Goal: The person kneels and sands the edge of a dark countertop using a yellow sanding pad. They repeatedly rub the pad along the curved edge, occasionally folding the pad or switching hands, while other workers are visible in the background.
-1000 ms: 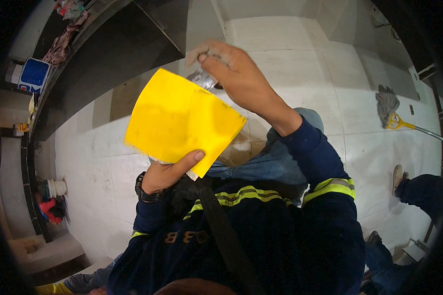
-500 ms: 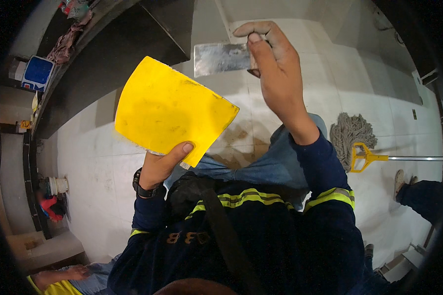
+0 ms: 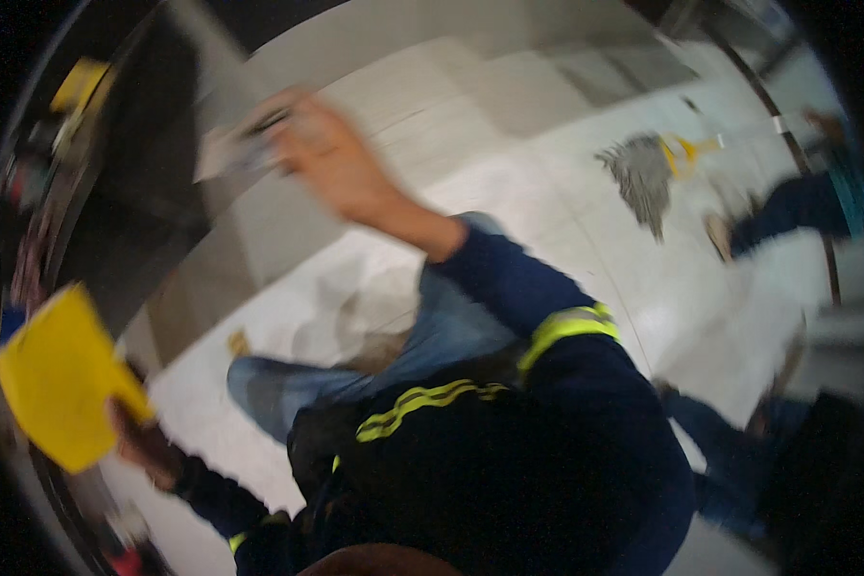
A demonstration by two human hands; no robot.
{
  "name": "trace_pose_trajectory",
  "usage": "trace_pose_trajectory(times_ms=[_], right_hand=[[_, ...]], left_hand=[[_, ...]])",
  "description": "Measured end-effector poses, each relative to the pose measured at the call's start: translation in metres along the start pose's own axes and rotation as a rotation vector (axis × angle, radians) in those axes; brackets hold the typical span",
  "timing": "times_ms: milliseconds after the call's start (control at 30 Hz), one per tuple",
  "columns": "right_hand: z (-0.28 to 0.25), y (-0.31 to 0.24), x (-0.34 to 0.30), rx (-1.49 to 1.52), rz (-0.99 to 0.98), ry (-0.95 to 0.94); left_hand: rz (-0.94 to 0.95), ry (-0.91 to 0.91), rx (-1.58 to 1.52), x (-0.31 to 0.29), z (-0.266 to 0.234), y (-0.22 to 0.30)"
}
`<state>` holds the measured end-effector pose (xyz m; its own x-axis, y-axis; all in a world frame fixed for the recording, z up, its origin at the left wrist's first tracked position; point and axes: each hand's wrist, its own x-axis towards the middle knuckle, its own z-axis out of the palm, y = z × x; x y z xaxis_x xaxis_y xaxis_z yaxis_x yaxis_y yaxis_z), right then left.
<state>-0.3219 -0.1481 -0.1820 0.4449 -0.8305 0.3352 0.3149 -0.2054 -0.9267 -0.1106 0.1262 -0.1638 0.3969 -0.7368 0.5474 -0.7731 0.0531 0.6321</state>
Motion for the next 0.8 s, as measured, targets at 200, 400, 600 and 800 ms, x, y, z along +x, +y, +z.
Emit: trace_pose_trajectory(times_ms=[200, 400, 600, 800], right_hand=[[-0.004, -0.019, 0.019, -0.098, -0.346, -0.184], [-0.015, -0.013, 0.047, 0.016, -0.265, -0.084], [-0.029, -0.006, 0.112, -0.151, -0.621, -0.015], [-0.042, -0.042, 0.193, -0.027, -0.841, 0.142]], left_hand=[[-0.036, -0.14, 0.396, 0.024, 0.0, -0.035], [-0.071, -0.276, 0.262, 0.027, 0.014, -0.028], [-0.265, -0.368, 0.059, 0.026, 0.02, -0.018], [-0.479, -0.455, -0.102, 0.061, 0.002, 0.01]])
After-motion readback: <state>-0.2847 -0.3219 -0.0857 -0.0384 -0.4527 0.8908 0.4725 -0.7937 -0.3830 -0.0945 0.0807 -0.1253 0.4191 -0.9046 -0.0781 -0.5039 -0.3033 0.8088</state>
